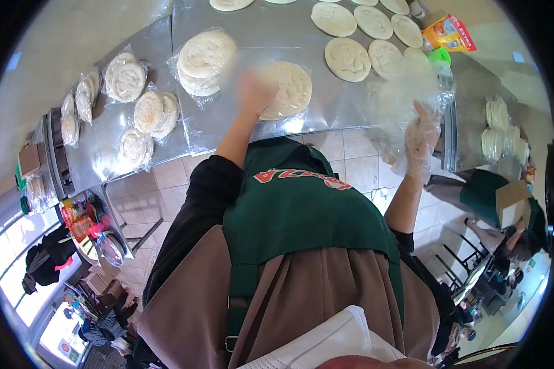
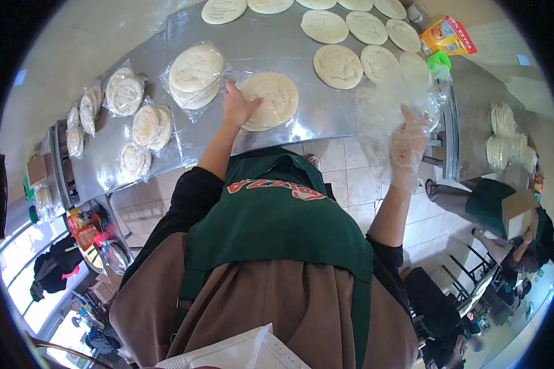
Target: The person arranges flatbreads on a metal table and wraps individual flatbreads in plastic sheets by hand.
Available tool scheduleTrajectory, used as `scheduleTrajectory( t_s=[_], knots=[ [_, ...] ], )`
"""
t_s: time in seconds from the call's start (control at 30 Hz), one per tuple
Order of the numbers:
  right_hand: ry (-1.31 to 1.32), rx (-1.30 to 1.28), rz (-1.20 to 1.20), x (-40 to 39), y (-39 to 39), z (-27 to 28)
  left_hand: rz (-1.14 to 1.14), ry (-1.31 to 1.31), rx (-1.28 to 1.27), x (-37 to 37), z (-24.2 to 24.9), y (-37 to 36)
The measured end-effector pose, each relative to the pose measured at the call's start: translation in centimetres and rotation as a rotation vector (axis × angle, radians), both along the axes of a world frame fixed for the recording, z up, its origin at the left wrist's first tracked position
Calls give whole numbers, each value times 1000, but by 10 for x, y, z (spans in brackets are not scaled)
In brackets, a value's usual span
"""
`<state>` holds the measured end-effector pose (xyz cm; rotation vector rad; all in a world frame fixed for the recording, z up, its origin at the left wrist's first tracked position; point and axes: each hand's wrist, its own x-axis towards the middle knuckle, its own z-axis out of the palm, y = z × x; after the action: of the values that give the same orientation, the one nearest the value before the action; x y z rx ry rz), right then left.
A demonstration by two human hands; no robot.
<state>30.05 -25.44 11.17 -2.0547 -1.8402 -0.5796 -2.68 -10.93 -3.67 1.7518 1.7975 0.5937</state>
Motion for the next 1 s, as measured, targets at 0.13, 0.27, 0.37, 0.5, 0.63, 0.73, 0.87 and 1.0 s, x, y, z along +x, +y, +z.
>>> scheduleTrajectory(
  t_s=[0.13, 0.27, 0.37, 0.5, 0.63, 0.73, 0.87, 1.0],
  knots=[
    [156, -65, -98, -7, -1, -6, 47, -439, -291, -3, 8, 1],
    [170, -10, -94, -31, 1, 9, -85, -648, -274, 17, 49, -11],
    [383, -75, -76, -54, 10, 27, -248, -507, 358, 41, 93, -29],
    [955, -108, 101, -53, 15, 30, -585, -203, 885, 57, 132, -42],
    [1518, 32, -130, -65, 19, 39, -677, -139, 1119, 71, 154, -57],
    [1651, 115, -85, -67, 22, 53, -760, -136, 1143, 76, 156, -59],
    [1670, 48, 91, -56, 28, 46, -748, -127, 1135, 78, 159, -62],
    [1320, 37, 172, -52, 29, 50, -522, -149, 1062, 80, 165, -65]
  ],
)
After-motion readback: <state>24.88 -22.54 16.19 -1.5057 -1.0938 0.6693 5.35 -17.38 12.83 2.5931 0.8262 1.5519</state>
